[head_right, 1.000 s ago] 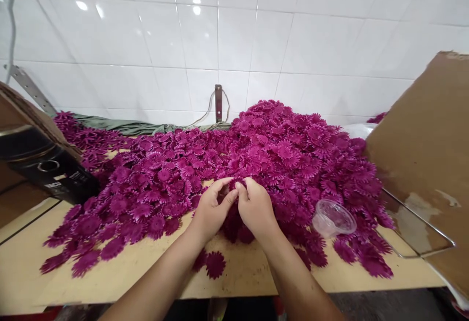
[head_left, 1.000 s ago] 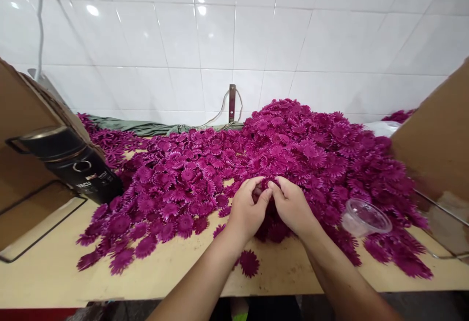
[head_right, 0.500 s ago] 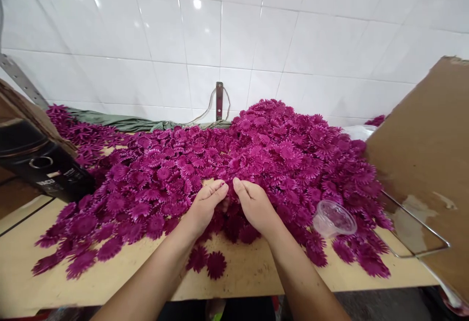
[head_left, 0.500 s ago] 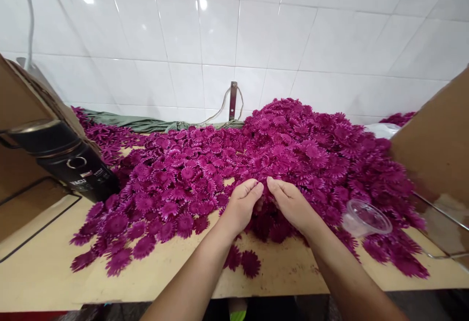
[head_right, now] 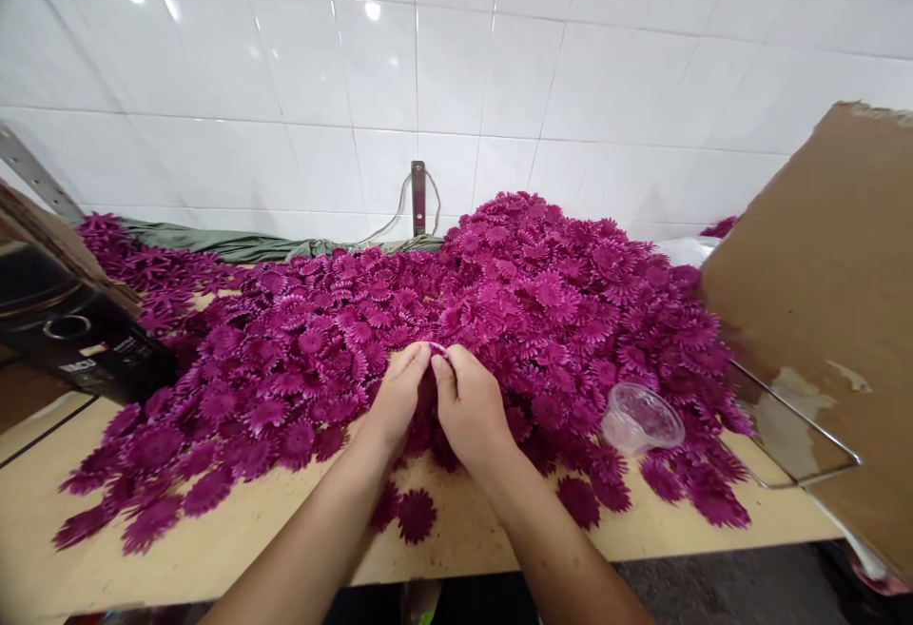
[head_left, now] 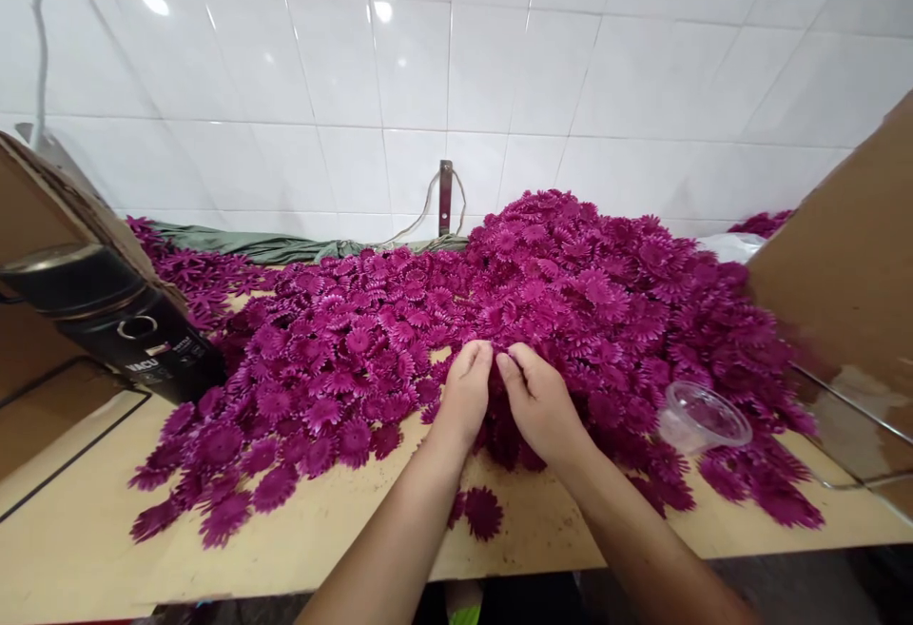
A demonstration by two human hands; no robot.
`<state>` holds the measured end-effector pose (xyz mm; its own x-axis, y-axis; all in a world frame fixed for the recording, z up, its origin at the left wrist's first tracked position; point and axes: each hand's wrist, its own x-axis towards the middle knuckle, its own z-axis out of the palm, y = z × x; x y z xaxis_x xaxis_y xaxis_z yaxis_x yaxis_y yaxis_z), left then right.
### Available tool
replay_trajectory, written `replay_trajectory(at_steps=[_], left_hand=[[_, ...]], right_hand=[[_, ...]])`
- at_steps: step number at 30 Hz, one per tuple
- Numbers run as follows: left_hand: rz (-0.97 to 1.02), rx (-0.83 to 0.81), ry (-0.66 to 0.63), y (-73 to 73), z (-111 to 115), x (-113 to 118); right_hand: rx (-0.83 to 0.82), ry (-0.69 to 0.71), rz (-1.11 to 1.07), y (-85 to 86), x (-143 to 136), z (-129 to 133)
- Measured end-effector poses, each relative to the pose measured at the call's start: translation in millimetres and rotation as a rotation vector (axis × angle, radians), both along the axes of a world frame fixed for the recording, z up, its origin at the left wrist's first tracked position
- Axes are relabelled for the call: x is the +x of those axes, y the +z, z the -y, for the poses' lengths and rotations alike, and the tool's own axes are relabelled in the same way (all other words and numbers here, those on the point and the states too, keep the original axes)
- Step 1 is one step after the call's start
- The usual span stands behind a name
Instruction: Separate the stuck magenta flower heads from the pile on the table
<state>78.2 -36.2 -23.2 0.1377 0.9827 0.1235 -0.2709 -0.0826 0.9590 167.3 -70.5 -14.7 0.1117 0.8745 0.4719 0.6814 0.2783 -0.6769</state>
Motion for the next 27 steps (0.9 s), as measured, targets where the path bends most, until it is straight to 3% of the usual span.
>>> replay_trajectory(at_steps=[4, 7, 10, 16, 18, 20, 23, 27], left_hand=[[0.277, -0.174, -0.204, 4.3, 6.5, 8.3], [0.322, -0.250, -0.397, 9.1, 12.2, 6.5], [0.357, -0.283, -0.479, 13.6, 15.5, 3.3], [0.408, -0.441, -0.411, 10.4, 13.5, 7.5], [0.486, -0.421, -0.343, 9.2, 14.7, 12.5], [0.561, -0.368, -0.269, 10.9, 18.4, 17.8], [0.622, -0.339, -0.217, 17.9, 26.1, 21.6], [0.612, -0.409, -0.290, 25.6, 27.2, 14.0]], right_hand=[[0.052, 0.028, 0.129, 0.4, -8.5, 6.4], [0.067, 0.132, 0.174, 1.9, -6.9, 10.5], [0.030, 0.246, 0.131, 5.5, -2.7, 11.0], [-0.102, 0.169, 0.146, 14.3, -5.4, 8.8], [-0.067, 0.047, 0.240, 17.4, -8.6, 4.9], [0.055, -0.162, 0.295, 18.9, -11.1, -3.6], [0.205, -0.342, 0.235, 18.2, -14.3, -19.5], [0.158, -0.074, 0.224, 15.1, -25.5, -18.5]])
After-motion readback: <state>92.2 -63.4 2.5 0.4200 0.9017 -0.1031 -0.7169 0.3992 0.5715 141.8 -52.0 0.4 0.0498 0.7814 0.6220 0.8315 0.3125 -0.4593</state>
